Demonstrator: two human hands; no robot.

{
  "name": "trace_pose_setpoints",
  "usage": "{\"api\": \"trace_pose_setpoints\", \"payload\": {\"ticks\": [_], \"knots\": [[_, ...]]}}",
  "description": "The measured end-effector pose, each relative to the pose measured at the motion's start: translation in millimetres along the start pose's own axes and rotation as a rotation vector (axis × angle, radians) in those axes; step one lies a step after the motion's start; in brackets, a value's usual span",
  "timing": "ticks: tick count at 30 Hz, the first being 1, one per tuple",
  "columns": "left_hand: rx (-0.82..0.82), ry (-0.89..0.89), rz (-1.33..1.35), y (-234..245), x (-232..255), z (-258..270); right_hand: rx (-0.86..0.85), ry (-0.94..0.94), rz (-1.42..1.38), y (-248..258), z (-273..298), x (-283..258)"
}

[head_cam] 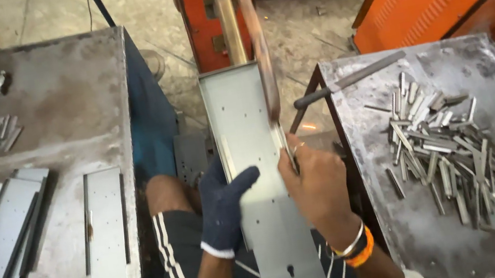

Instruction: Spot welding small metal brackets onto larger metal sheets using an industrial welding machine.

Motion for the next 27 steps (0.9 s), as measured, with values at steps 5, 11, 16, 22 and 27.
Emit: {"api": "trace_pose_setpoints", "payload": {"ticks": [5,11,16,22,27], "knots": [[0.012,0.058,0.032,-8,17,-16,-0.078,0.008,-0.011,5,-2,6],[-0.063,0.082,0.061,-4,26,-48,-0.198,-0.049,-0.056,5,-1,4],[-0.075,0.08,-0.016,0,35,-77,-0.204,-0.035,-0.086,2,-10,-5],[-0.099,0.036,-0.115,-2,46,-85,-0.199,-0.093,-0.098,-8,-11,-4],[-0.156,0.104,-0.046,-2,37,-89,-0.193,-0.164,-0.121,-9,-12,-5]]}}
Point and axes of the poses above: each hand's wrist, its own z-axis away from the middle knuckle, its own y-axis out of the back of the hand, x = y × z, the point moved 4 cm from there along -z, towards the middle knuckle
